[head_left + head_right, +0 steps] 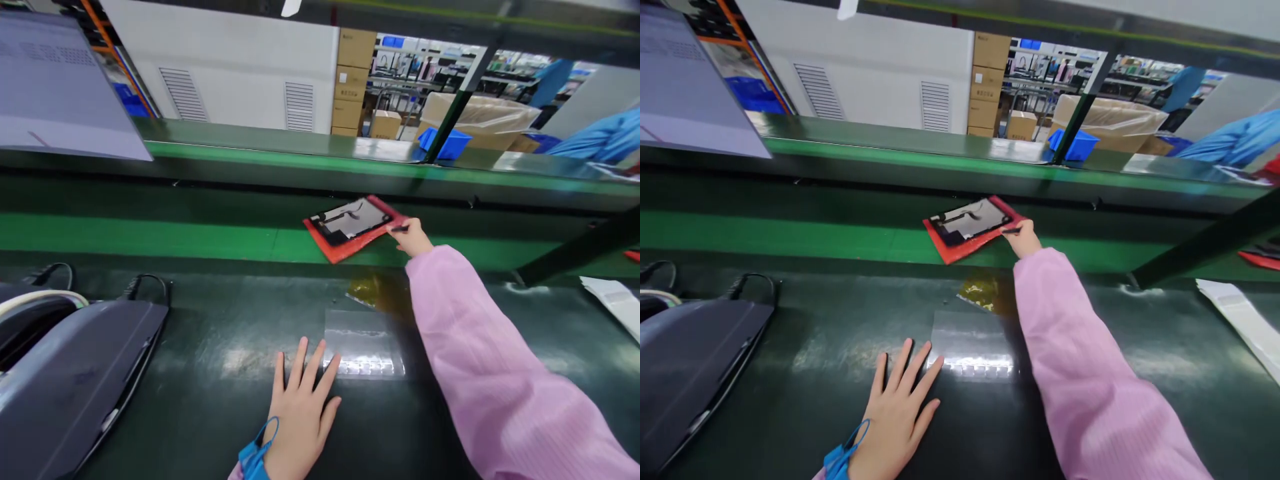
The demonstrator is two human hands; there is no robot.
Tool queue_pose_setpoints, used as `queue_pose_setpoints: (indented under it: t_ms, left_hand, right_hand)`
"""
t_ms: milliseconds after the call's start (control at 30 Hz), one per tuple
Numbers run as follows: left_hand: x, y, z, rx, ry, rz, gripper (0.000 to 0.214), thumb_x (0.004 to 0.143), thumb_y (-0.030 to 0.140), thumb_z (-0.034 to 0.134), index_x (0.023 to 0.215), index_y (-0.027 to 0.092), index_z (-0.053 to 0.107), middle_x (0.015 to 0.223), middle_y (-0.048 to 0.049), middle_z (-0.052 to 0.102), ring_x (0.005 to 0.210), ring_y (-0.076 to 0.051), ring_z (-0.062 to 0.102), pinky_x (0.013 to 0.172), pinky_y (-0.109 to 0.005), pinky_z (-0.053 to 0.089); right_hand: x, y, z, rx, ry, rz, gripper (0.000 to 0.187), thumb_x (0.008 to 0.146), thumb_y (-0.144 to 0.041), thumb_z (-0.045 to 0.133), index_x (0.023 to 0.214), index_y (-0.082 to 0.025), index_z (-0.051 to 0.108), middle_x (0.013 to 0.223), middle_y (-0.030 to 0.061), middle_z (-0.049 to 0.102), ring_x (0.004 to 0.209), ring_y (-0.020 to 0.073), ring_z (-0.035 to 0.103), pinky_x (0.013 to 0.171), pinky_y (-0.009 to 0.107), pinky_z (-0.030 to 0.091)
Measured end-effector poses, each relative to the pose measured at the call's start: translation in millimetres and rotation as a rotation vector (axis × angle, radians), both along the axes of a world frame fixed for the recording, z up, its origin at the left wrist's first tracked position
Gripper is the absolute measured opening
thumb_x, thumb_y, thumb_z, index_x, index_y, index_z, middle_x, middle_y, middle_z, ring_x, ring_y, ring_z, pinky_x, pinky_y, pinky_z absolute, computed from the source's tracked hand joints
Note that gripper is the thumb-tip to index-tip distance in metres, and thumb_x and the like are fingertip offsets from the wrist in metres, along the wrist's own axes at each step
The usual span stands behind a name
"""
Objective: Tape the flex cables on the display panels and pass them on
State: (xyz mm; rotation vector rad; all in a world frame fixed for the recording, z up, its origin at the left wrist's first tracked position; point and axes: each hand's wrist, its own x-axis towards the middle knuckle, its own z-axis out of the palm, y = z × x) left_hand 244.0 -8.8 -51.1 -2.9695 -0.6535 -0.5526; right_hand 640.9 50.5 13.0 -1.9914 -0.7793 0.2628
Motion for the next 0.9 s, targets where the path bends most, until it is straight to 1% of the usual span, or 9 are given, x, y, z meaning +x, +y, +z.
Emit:
queue_pose_setpoints:
  t_ms: [133,233,333,433,533,600,667,767,900]
  left_hand:
    - [5,-1,-1.9,-0.068,0.008,-0.158,0.061,0.093,0.022,0.056,0.152,0.032,0.044,0.162,-0.0066,0.04,0.147,-0.038,0.036,0.119,-0.062,0.019]
    - [15,0,-4.0,-0.138,0.075,-0.32,0.068,0.091,0.024,0.059,0.155,0.033,0.038,0.165,-0.0056,0.035,0.148,-0.035,0.035,0.12,-0.064,0.021]
    - [28,6,-4.5,-0.181,0.122,-0.455,0.07,0.089,0.022,0.06,0.154,0.034,0.037,0.164,-0.0037,0.036,0.149,-0.031,0.035,0.12,-0.064,0.025]
    - [38,12,-0.7,-0.199,0.133,-0.499,0.07,0.09,0.019,0.059,0.154,0.035,0.038,0.159,-0.0042,0.045,0.147,-0.031,0.038,0.118,-0.063,0.03]
    - [42,13,5.8,-0.207,0.138,-0.47,0.071,0.091,0.017,0.056,0.157,0.033,0.033,0.145,-0.0055,0.06,0.145,-0.031,0.042,0.117,-0.061,0.035]
    - [41,11,9.3,-0.213,0.126,-0.433,0.072,0.09,0.013,0.055,0.157,0.032,0.034,0.138,-0.0055,0.064,0.146,-0.031,0.041,0.117,-0.058,0.037]
    - [39,9,11.2,-0.221,0.122,-0.408,0.073,0.088,0.011,0.055,0.155,0.033,0.037,0.136,-0.0047,0.064,0.147,-0.03,0.039,0.118,-0.055,0.037]
    - [37,7,11.6,-0.245,0.159,-0.4,0.07,0.087,0.01,0.055,0.15,0.037,0.044,0.145,-0.0021,0.059,0.147,-0.028,0.039,0.119,-0.053,0.035]
    - [40,-4,15.1,-0.497,0.192,-0.329,0.061,0.092,0.007,0.047,0.144,0.038,0.05,0.155,-0.0013,0.05,0.143,-0.025,0.045,0.119,-0.051,0.035]
  right_hand:
    - [-3,-112,-2.7,-0.074,-0.105,0.033,0.033,0.085,-0.045,0.063,0.086,-0.029,0.034,0.109,0.0102,0.072,0.099,0.0265,0.068,0.092,0.044,0.051]
    - [-22,-197,-18.3,-0.152,-0.152,-0.005,0.029,0.084,-0.047,0.062,0.085,-0.029,0.039,0.116,0.0164,0.072,0.104,0.0346,0.069,0.093,0.053,0.05]
    - [-30,-246,-42.9,-0.26,-0.204,0.017,0.026,0.087,-0.051,0.054,0.086,-0.03,0.038,0.125,0.0199,0.07,0.109,0.0368,0.069,0.093,0.055,0.051]
    - [-14,-257,-57.9,-0.203,-0.173,0.097,0.023,0.091,-0.048,0.05,0.088,-0.031,0.035,0.137,0.0199,0.065,0.121,0.032,0.065,0.101,0.053,0.048]
    - [17,-245,-58.9,-0.15,-0.147,0.162,0.021,0.094,-0.045,0.046,0.089,-0.031,0.032,0.139,0.0178,0.065,0.126,0.0251,0.063,0.106,0.049,0.046]
    - [37,-235,-55.9,-0.126,-0.138,0.214,0.018,0.095,-0.043,0.043,0.089,-0.031,0.031,0.136,0.0179,0.066,0.125,0.023,0.064,0.107,0.048,0.046]
    - [53,-228,-52.9,-0.109,-0.137,0.276,0.017,0.095,-0.042,0.043,0.089,-0.031,0.033,0.134,0.0177,0.068,0.124,0.0227,0.064,0.107,0.047,0.046]
    - [69,-229,-51.1,-0.102,-0.148,0.373,0.018,0.089,-0.043,0.054,0.089,-0.03,0.04,0.135,0.0161,0.068,0.129,0.0235,0.061,0.109,0.047,0.045]
    - [86,-248,-54.1,-0.123,-0.158,0.401,0.016,0.086,-0.041,0.056,0.087,-0.03,0.045,0.136,0.0147,0.068,0.133,0.0247,0.058,0.115,0.048,0.041]
